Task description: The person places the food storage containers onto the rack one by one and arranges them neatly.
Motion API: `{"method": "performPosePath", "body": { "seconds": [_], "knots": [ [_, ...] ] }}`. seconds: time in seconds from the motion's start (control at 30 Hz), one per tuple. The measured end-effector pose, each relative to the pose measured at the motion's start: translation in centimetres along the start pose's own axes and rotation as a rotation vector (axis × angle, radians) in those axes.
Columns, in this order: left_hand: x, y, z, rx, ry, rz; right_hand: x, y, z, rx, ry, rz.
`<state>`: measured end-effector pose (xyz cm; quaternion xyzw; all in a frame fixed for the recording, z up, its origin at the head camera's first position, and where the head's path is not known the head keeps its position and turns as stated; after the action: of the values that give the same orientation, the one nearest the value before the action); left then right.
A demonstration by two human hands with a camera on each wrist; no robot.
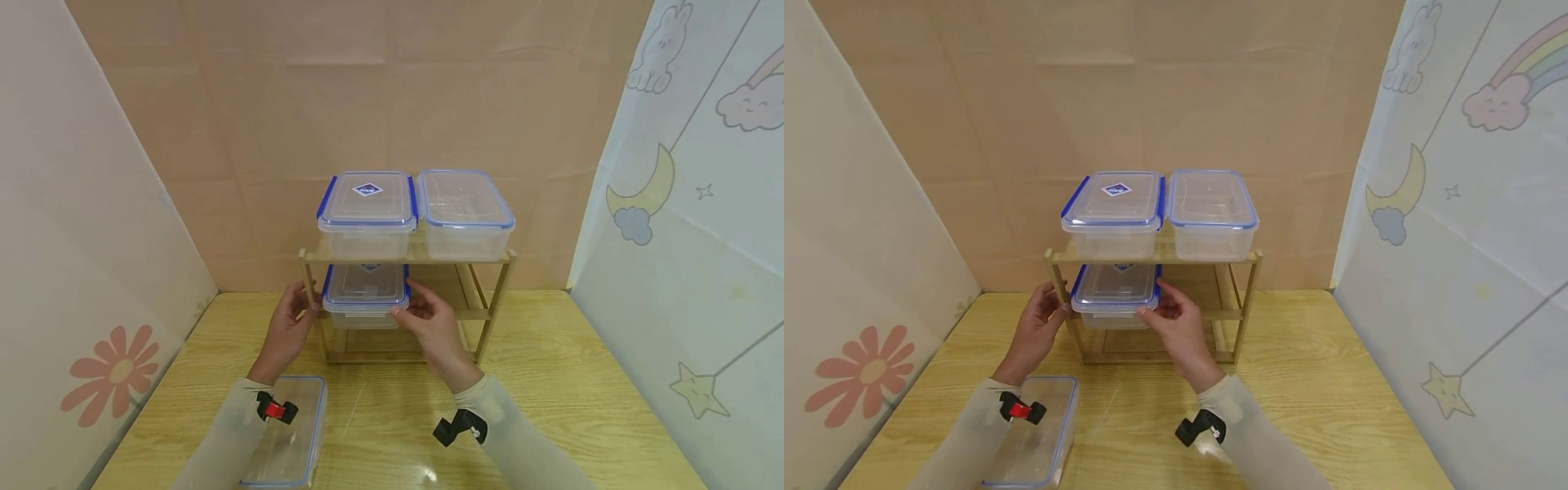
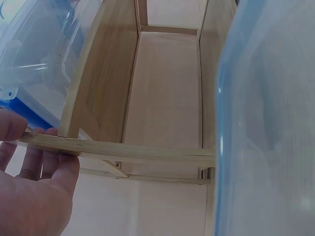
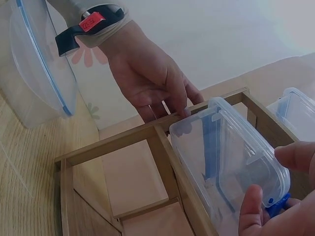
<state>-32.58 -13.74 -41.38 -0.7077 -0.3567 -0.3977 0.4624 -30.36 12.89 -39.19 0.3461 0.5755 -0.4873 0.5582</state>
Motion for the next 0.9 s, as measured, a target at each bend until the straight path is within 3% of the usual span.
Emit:
{"method": "performPosePath", "body": {
  "seconds": [0.43,0.9],
  "knots": [
    [0.0,0.0,-0.1,0.005,-0.005,0.002,-0.5,1.2,0.1,-0.024,0.019,-0.034],
    [0.3,0.0,-0.1,0.002,-0.008,0.012,-0.4,3.6,0.6,-0.045,0.053,-0.014]
  ]
}}
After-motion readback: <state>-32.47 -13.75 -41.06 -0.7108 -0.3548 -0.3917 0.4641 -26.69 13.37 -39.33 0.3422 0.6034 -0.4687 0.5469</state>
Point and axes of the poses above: each hand's wrist, its own y-axis away from the middle knuckle, its own z-axis out of the palm, x = y × z, the point moved 8 cm from there along -y, towards the middle knuckle, and after that the axes turned 13 degrees about -x, right-handed, at the moved point
